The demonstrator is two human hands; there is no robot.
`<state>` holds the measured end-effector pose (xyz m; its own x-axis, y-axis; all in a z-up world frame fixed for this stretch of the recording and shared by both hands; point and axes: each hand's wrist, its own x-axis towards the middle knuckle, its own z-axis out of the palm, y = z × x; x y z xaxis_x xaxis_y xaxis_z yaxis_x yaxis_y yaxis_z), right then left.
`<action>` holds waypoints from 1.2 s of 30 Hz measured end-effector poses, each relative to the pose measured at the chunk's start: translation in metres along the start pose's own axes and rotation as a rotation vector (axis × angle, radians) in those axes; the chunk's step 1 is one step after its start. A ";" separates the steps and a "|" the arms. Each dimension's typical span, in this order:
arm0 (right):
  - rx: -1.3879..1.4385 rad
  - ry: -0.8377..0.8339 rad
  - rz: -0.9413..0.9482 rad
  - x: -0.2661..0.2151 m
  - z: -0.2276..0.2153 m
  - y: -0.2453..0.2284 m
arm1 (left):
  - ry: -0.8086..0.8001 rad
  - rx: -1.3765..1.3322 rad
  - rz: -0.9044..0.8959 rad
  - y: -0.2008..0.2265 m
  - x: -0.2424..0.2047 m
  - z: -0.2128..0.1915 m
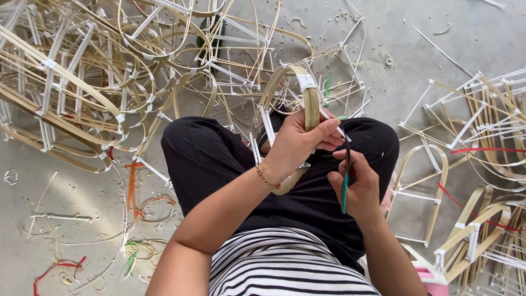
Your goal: The recorder is assembling bamboo frames by tying and cutting white plastic straps to secure bamboo strips together.
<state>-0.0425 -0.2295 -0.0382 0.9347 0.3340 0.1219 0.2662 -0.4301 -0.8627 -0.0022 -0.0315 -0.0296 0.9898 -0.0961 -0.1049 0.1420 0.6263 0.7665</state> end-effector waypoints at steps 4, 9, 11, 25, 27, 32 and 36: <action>0.018 0.067 0.109 -0.005 -0.010 0.018 | -0.022 -0.013 -0.003 0.003 0.000 -0.002; -0.114 0.222 0.104 0.000 -0.074 0.082 | -0.077 0.035 -0.090 0.038 -0.005 -0.006; -0.572 0.288 0.351 -0.014 -0.101 0.154 | -0.230 0.228 -0.086 0.047 -0.004 -0.016; -0.066 0.262 -0.041 0.033 -0.067 0.016 | -0.526 0.251 -0.310 0.077 -0.017 -0.020; -0.060 0.147 -0.253 0.051 -0.043 -0.042 | -0.542 0.236 -0.317 0.072 -0.021 -0.018; 0.053 -0.123 -0.490 0.067 -0.006 -0.050 | -0.494 0.221 -0.226 0.080 -0.041 -0.027; -0.258 0.078 -0.380 0.069 -0.049 0.007 | -0.331 -0.175 0.109 0.099 -0.055 -0.063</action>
<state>0.0352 -0.2504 -0.0116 0.7719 0.4483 0.4507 0.6338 -0.4870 -0.6010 -0.0424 0.0845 0.0127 0.9473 -0.2478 0.2032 0.0635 0.7665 0.6391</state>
